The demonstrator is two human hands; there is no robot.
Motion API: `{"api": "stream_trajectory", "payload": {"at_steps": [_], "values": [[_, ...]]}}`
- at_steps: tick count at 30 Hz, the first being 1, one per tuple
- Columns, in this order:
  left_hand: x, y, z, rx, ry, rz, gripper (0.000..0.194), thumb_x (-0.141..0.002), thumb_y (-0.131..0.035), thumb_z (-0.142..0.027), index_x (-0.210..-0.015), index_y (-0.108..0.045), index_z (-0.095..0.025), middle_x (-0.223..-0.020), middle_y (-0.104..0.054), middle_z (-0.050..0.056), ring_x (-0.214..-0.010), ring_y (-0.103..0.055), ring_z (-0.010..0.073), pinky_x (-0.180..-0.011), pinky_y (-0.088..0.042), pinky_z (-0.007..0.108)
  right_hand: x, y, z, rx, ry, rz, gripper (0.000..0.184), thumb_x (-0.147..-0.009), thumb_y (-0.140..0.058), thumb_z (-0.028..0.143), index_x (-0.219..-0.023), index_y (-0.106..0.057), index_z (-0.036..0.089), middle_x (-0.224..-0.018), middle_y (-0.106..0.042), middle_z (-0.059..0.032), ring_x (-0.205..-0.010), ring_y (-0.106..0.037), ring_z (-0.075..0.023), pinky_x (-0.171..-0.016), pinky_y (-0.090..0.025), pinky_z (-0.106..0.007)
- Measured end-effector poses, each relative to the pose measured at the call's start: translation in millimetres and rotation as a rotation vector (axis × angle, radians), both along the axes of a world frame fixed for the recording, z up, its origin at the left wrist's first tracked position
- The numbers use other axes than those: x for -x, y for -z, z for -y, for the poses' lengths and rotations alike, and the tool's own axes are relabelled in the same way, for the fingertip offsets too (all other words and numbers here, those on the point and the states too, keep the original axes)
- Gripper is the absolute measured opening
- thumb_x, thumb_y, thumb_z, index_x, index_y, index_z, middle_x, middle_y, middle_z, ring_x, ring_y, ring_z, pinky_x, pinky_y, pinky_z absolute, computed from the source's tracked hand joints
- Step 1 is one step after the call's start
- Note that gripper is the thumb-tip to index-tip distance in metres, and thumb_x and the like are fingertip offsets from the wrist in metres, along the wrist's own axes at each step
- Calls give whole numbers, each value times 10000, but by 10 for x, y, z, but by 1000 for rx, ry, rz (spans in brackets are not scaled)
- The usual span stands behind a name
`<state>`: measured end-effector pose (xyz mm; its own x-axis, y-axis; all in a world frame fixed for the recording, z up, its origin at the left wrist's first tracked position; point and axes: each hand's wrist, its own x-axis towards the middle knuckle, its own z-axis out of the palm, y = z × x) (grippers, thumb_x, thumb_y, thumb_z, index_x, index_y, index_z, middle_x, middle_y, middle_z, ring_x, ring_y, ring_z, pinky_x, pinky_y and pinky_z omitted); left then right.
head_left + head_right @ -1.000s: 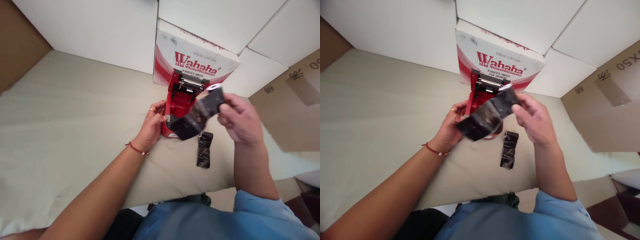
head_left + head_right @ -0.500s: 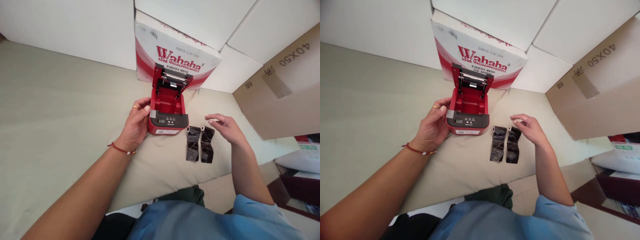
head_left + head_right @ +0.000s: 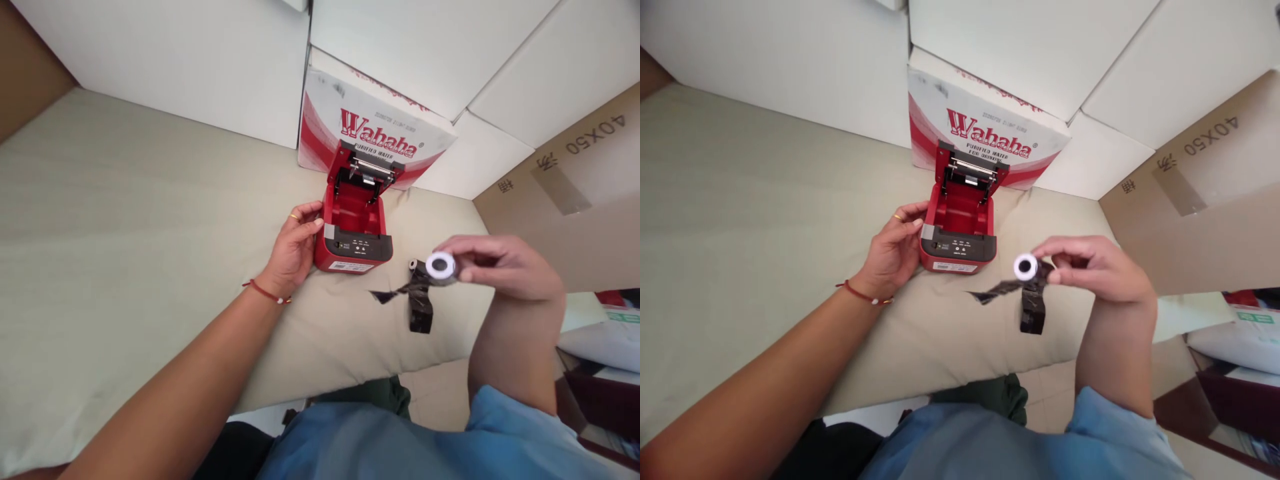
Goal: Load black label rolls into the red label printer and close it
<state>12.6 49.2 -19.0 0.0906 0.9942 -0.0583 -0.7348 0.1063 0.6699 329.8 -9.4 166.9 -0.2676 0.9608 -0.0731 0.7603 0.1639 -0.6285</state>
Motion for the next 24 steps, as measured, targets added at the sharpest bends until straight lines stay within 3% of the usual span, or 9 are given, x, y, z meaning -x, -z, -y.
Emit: {"api": "stream_trajectory", "payload": {"at_steps": [3,6,9,13,18,21,24], "values": [[-2,12,-13,0,5,14,393,-775,-945,-294,-1140,-807,-244,-1267,-807,60,-1337,-706,296,-1203,-554,467,426,-5,-253,-54,17,24,392,-930,-834,590,-1179,-882,291,-965,-804,-63,-822,-701,-243,-721,-579,-386],[-8,27,-30,-6,-8,28,367,-769,-934,-274,-1110,-804,-241,-1240,-801,56,-1253,-719,273,-1168,-564,448,912,250,-535,-199,38,166,311,-977,-746,348,-1258,-838,251,-1163,-829,-69,-974,-737,-254,-846,-595,-392],[-20,30,-43,7,-14,44,372,-746,-941,-254,-1089,-798,-231,-1204,-796,45,-1190,-725,250,-1151,-563,429,1192,501,-705,-280,20,343,348,-974,-700,233,-1299,-819,200,-1244,-829,-119,-1074,-754,-289,-959,-588,-425],[-39,18,-53,34,-22,64,397,-707,-943,-231,-1072,-786,-228,-1137,-788,18,-1121,-723,217,-1134,-563,407,1302,601,-808,-244,-24,509,337,-1026,-656,247,-1324,-809,205,-1267,-847,-130,-1133,-767,-315,-1003,-574,-431],[-47,16,-56,35,-24,47,398,-706,-920,-250,-1069,-757,-234,-1152,-772,21,-1120,-711,216,-1134,-560,409,1408,598,-942,-192,41,607,377,-1028,-663,225,-1376,-806,200,-1300,-858,-157,-1202,-783,-367,-1033,-580,-480],[-48,11,-43,29,-21,25,411,-730,-918,-282,-1094,-732,-239,-1145,-758,16,-1120,-713,217,-1143,-557,417,1406,609,-909,-230,6,500,313,-1033,-652,216,-1278,-848,219,-1331,-859,-123,-1246,-788,-338,-1102,-580,-477],[-65,7,-19,8,-6,9,429,-786,-929,-362,-1139,-708,-257,-1209,-755,20,-1186,-719,235,-1182,-549,442,1312,597,-657,-291,-2,232,281,-1078,-620,304,-1215,-861,255,-1303,-879,-68,-1199,-812,-279,-1096,-614,-454]]}}
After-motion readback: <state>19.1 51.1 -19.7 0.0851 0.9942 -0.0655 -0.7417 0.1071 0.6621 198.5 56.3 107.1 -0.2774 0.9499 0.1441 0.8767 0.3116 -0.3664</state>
